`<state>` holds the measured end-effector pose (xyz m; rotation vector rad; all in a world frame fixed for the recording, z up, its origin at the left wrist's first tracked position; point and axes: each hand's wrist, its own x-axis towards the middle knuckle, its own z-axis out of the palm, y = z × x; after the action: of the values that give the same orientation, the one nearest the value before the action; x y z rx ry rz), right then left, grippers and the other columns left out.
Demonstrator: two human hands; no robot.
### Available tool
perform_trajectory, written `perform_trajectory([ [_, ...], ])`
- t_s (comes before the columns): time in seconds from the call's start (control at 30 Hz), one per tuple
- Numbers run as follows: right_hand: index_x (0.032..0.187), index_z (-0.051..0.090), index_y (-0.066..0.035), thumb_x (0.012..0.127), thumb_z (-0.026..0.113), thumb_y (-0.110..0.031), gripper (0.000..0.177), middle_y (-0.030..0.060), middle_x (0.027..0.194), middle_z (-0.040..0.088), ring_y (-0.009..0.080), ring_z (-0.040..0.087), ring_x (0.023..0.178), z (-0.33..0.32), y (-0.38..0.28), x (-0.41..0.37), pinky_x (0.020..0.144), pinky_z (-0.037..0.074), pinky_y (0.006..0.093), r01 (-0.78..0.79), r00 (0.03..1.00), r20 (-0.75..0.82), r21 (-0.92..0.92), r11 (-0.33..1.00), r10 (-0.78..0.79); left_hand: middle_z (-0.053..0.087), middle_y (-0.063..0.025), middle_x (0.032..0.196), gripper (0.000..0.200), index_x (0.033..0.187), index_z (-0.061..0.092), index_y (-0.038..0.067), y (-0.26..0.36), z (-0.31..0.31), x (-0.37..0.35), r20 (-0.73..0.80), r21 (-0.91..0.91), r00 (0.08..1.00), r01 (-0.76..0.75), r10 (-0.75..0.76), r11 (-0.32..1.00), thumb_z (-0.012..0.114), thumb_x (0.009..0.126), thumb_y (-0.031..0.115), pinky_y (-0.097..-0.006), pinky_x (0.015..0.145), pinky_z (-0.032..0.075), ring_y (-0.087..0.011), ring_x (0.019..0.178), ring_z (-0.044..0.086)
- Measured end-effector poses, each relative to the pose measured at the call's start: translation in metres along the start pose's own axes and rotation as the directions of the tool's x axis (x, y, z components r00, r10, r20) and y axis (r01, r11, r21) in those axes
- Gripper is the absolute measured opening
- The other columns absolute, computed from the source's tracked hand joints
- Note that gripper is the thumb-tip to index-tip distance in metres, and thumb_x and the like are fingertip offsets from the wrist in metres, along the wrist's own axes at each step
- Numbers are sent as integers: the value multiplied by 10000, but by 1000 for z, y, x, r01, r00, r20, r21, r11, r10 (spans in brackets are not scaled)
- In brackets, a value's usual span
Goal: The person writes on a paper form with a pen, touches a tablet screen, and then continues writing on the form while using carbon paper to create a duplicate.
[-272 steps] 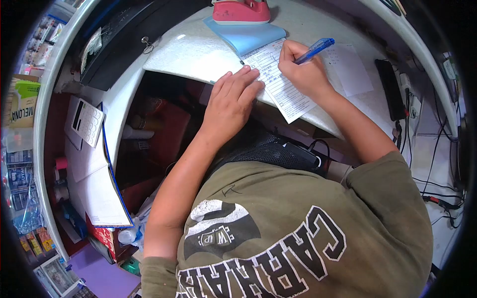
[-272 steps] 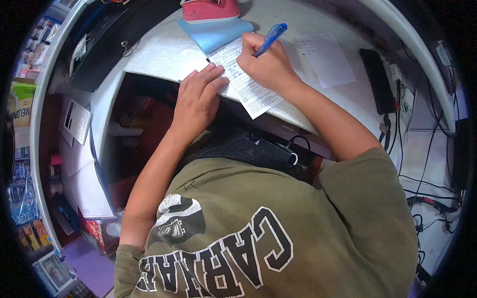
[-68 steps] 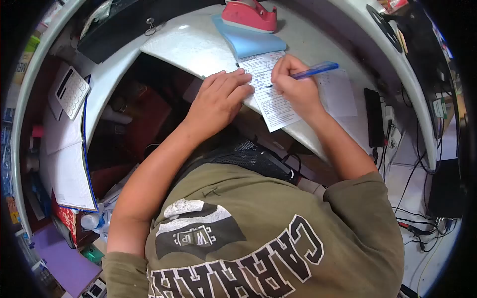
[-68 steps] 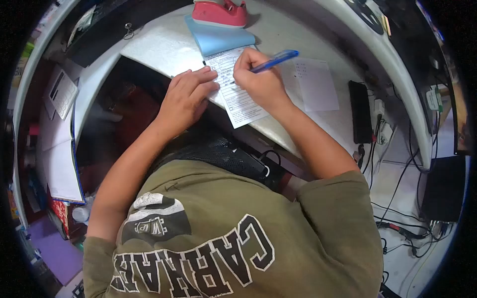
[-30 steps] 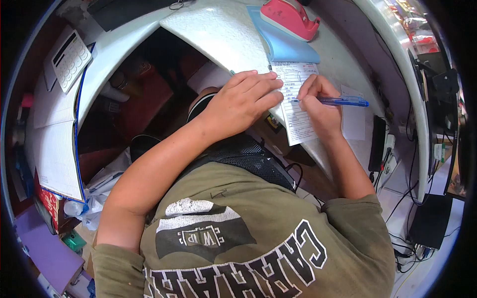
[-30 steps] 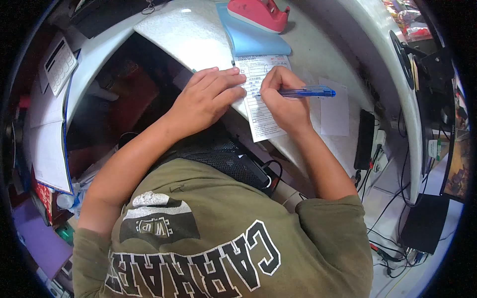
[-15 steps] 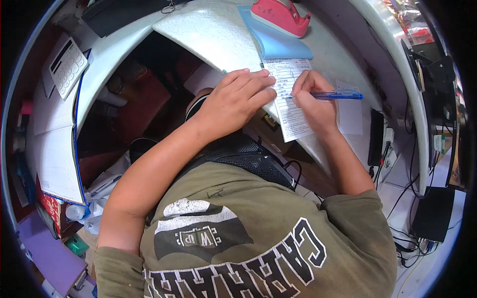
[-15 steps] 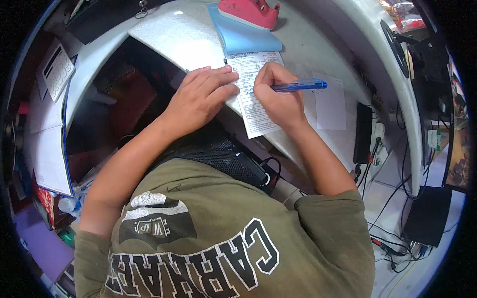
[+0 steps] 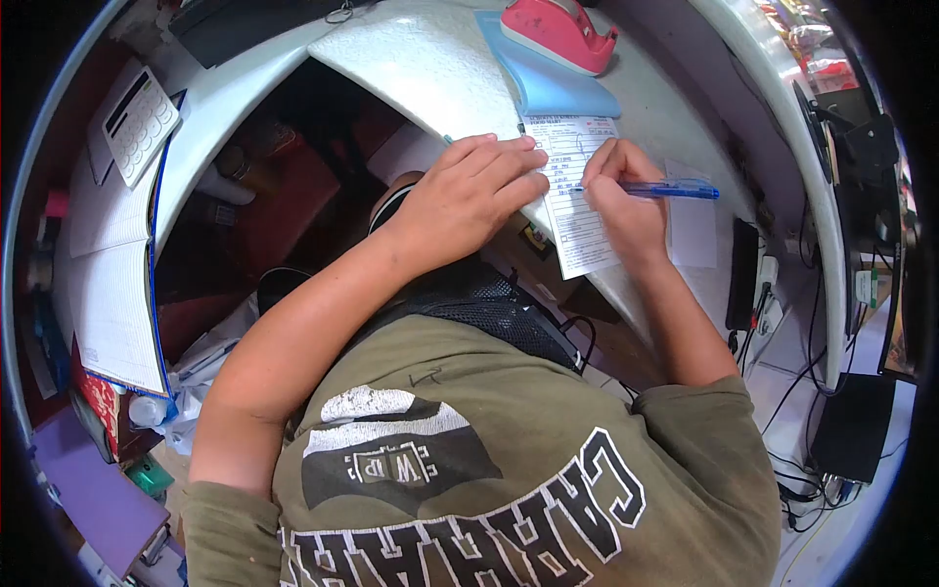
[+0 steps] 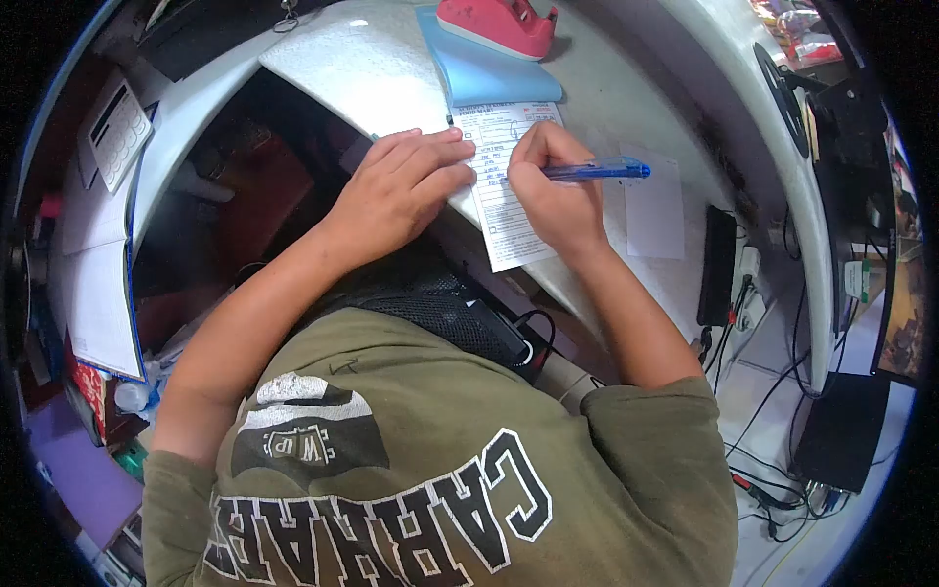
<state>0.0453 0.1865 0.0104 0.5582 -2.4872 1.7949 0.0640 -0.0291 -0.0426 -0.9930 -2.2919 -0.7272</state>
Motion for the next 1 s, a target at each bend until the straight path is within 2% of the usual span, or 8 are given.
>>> perform_trajectory([
  [0.1,721,454,-31,798,566,-1,139,29,741,549,101,466,689,-4,7,0,643,387,271,-19,1000,20,27,999,18,613,-23,1251,266,1120,614,139,0,-1,0,5,-2,1000,2,-2,1000,631,855,136,-404,1081,391,-195,1260,551],
  [0.2,721,451,-35,798,563,2,140,28,742,549,100,469,689,-3,2,2,639,386,272,-3,1000,21,89,996,1,612,-34,1297,370,1144,615,136,0,-2,0,28,-29,999,17,-16,999,689,791,57,-430,1062,430,-218,1296,551],
  [0.3,718,446,-42,797,565,2,150,23,738,544,99,465,686,-11,5,2,644,390,272,-37,999,-2,204,978,38,612,-37,1299,374,1145,615,136,-1,1,-1,12,-15,1000,9,-9,1000,688,787,54,-433,1059,435,-218,1295,552],
  [0.5,710,434,-53,797,567,2,167,14,734,533,98,450,687,-9,2,3,647,379,270,-30,998,51,59,998,27,610,-38,1301,376,1146,614,136,0,0,-1,11,-27,1000,16,-16,1000,686,786,54,-433,1060,434,-219,1299,550],
  [0.6,710,428,-53,797,563,4,169,13,735,532,95,446,690,-8,4,3,647,371,268,-32,999,19,55,998,31,609,-38,1302,375,1148,613,136,-1,0,-1,23,-23,1000,10,-10,1000,686,788,59,-431,1064,429,-219,1301,548],
  [0.7,712,425,-53,797,560,4,170,14,737,532,93,442,692,-8,3,3,650,368,265,-24,999,41,81,996,21,618,-23,1245,249,1119,616,137,1,-1,1,-2,-4,1000,10,-10,1000,612,871,142,-402,1084,392,-197,1263,551],
  [0.8,710,423,-53,798,559,2,172,16,738,533,92,439,691,-7,4,3,650,366,264,-15,1000,3,68,998,15,612,-33,1293,351,1137,615,133,0,0,-1,12,-28,1000,21,-20,999,684,801,61,-428,1070,424,-219,1301,549],
  [1.0,710,435,-47,803,563,-7,163,13,739,529,92,443,693,-8,6,3,653,372,263,-19,1000,-1,40,999,19,613,-25,1254,276,1126,611,135,0,0,0,12,19,1000,1,-1,1000,634,851,135,-403,1083,393,-197,1266,549],
])
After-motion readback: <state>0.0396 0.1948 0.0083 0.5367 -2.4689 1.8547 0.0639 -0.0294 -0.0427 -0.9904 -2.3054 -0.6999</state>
